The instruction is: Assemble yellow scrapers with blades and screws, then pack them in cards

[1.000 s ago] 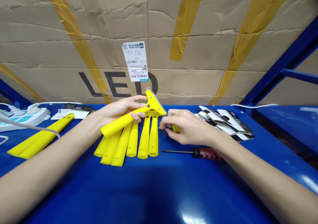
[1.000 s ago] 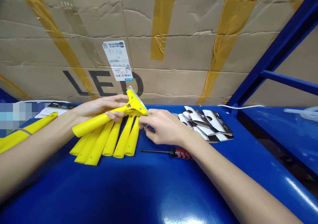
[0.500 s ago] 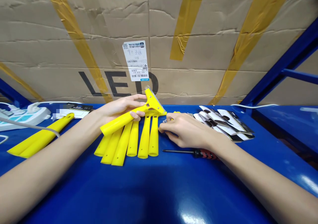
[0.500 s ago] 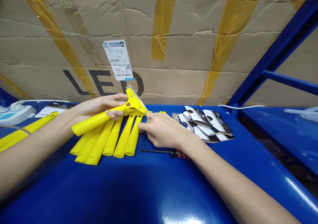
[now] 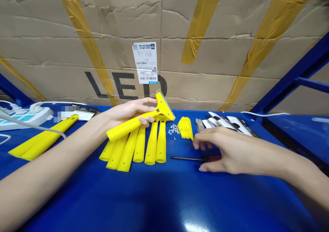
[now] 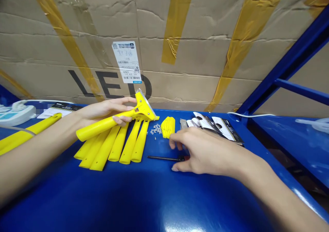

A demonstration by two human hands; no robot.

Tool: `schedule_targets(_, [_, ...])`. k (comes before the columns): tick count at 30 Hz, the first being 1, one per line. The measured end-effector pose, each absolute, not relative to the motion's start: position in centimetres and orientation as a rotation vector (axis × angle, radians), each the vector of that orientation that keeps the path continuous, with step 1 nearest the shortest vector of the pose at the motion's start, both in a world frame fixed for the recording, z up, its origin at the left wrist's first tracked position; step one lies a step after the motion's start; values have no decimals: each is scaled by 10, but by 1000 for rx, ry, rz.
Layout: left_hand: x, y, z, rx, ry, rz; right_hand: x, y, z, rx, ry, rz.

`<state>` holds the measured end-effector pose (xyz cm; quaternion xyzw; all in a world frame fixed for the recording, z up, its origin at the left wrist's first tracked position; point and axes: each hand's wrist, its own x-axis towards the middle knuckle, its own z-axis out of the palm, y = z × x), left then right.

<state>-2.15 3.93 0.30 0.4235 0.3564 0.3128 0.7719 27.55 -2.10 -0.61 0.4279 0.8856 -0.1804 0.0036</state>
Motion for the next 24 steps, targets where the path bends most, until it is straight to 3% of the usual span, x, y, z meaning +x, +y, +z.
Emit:
schedule_targets(5, [-22, 38, 4, 928, 751, 673, 289, -26, -14, 1325, 2772, -695])
schedule_targets(11, [-22, 34, 2, 925, 724, 694, 284, -31, -5, 1618, 2783, -1425])
schedule_targets(17, [-25, 23, 3, 901, 780, 766, 297, -30, 0, 1777, 2800, -1335])
schedule_targets(22, [-28, 20, 2, 857, 818, 797, 316, -35, -5, 1654, 2652, -1581])
schedule_targets(24, [-26, 21, 1, 844, 827, 794, 315, -35, -7, 1714, 2805, -1454])
